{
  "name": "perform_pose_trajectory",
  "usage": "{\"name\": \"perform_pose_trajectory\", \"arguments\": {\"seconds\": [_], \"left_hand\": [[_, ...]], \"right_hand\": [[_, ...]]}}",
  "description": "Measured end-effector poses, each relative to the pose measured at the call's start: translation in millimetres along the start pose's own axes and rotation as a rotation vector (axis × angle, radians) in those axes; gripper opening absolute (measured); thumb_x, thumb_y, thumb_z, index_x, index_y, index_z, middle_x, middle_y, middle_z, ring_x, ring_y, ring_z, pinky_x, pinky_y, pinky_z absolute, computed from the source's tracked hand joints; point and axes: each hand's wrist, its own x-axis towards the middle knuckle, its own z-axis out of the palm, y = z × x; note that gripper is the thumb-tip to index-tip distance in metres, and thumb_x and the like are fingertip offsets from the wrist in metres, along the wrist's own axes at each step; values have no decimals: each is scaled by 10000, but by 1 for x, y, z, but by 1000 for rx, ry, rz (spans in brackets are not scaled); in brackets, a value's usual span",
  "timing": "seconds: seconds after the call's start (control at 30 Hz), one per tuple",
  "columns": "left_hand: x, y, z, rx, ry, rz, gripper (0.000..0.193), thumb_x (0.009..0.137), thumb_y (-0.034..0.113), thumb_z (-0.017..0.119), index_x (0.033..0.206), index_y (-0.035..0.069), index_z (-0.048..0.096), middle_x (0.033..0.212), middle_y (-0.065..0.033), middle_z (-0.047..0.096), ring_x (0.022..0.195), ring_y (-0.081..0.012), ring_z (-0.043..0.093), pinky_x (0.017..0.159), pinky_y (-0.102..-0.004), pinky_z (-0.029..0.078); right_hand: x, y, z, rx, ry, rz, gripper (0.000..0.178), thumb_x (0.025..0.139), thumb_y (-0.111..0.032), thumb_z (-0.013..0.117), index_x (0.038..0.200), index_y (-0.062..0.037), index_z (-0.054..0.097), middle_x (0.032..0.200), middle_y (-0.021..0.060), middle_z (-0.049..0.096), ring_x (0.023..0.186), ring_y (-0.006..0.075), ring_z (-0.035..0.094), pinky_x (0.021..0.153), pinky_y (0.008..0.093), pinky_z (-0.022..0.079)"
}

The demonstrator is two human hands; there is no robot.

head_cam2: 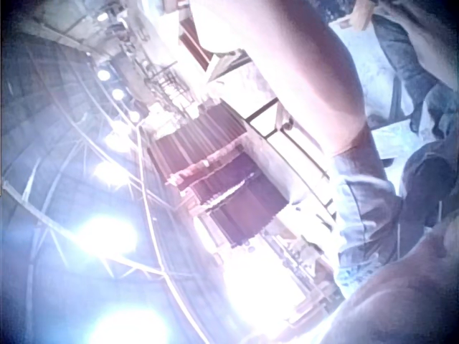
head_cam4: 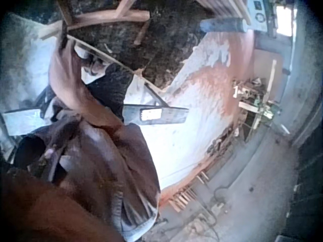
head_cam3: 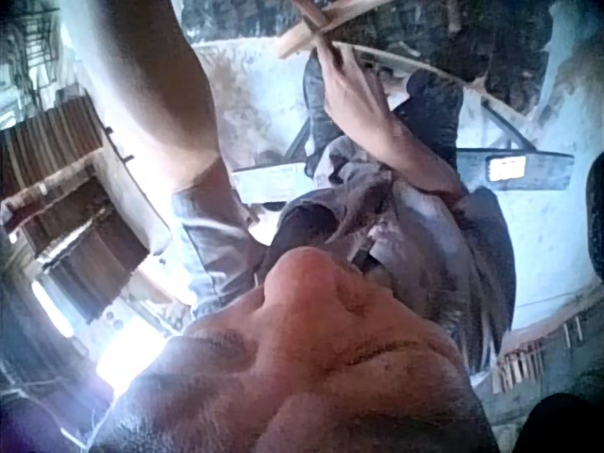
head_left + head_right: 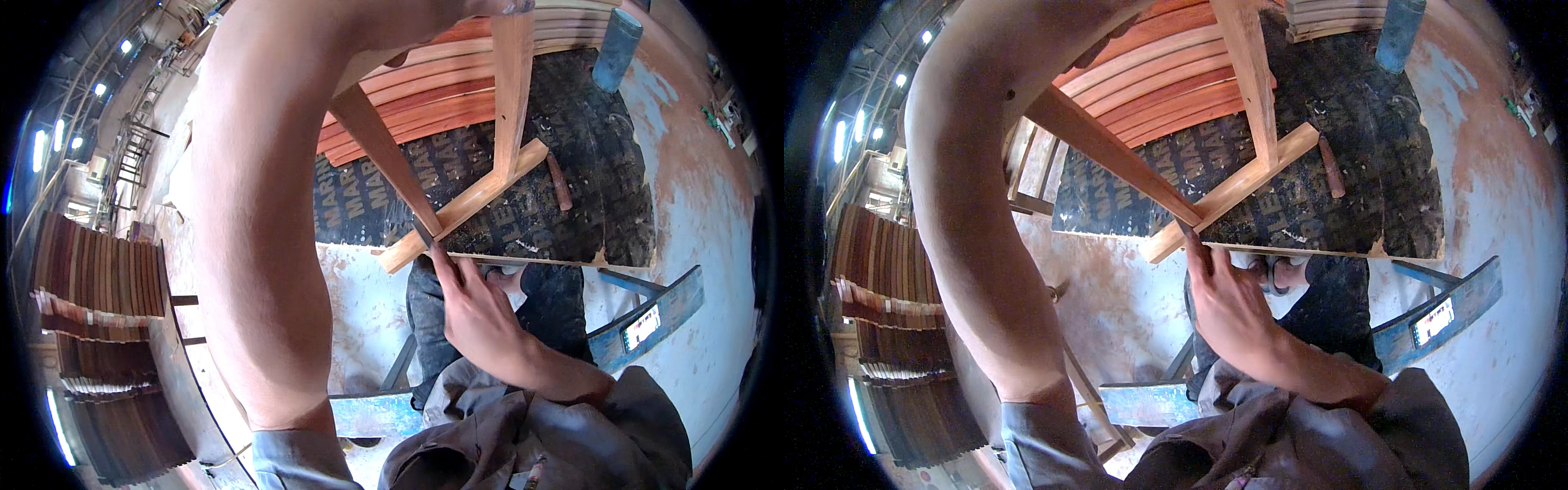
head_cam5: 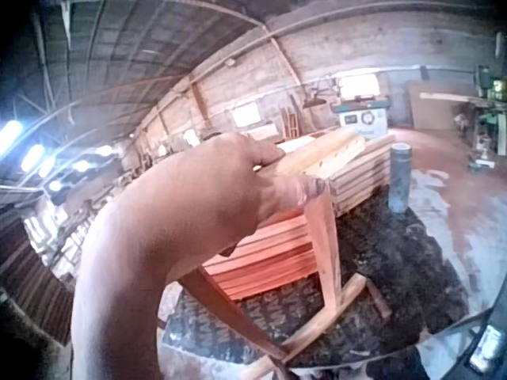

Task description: The person assembles wooden chair frames by inserting dowels into pre-drilled holes and tapping them with a hammer. They repeatedly pick up frames, align the joints, and secure the connections before placing the assembled units aside.

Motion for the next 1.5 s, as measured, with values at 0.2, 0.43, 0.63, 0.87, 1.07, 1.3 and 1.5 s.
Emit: {"name": "perform_pose_trajectory", "arguments": {"seconds": [0.2, 0.43, 0.63, 0.87, 1.07, 1.3, 1.5], "left_hand": [[5, -21, 23, 30, 172, 294, 554, 1018, 543, 595, 1188, 35, 737, 930, -188, 758, 846, -303, 733, 843, -444, 558], [0, -11, -5, -36, -72, 87, 571, 1017, 547, 596, 1187, 20, 734, 957, -191, 756, 889, -297, 725, 858, -426, 554], [3, -7, 1, -150, -48, 97, 577, 1004, 542, 622, 1173, 2, 735, 850, -155, 742, 760, -249, 704, 765, -406, 562], [-1, 0, -8, 8, -44, -4, 569, 993, 546, 639, 1180, 20, 745, 884, -153, 763, 792, -250, 730, 768, -400, 579], [14, -24, 27, -21, 185, 354, 522, 989, 534, 640, 1146, 50, 757, 897, -167, 766, 816, -289, 747, 787, -427, 593], [52, -51, 49, 48, 245, 355, 636, 960, 623, 616, 1099, 13, 729, 941, -221, 754, 894, -394, 751, 814, -503, 601], [-8, -60, 70, 315, 713, 361, 625, 926, 468, 730, 1287, -8, 547, 927, -165, 703, 797, -314, 739, 660, -423, 602]], "right_hand": [[-6, 11, 6, -169, 57, -49, 716, 842, 67, 608, 1509, 128, 356, 1126, 310, 540, 837, 404, 699, 679, 428, 606], [5, 1, 10, -197, 23, -131, 637, 902, 14, 573, 1478, 188, 365, 1092, 343, 577, 764, 346, 739, 573, 352, 620], [17, -3, 5, -197, -58, -9, 730, 846, 55, 610, 1517, 139, 337, 1145, 325, 541, 811, 400, 717, 658, 414, 625], [-35, -10, -17, -58, -126, -15, 743, 843, 57, 610, 1536, 65, 343, 1189, 297, 515, 873, 452, 684, 672, 458, 605], [0, -1, 5, -135, -3, 45, 757, 856, 39, 606, 1558, 60, 323, 1157, 304, 550, 848, 442, 686, 726, 472, 595], [-83, 52, -58, 37, 32, 69, 553, 931, -7, 594, 1478, -5, 507, 1264, 295, 632, 1063, 436, 690, 862, 493, 586], [-86, 174, -101, -360, 546, 258, 523, 1031, -14, 494, 1551, -45, 444, 1303, 285, 609, 1200, 474, 610, 1008, 507, 498]]}}
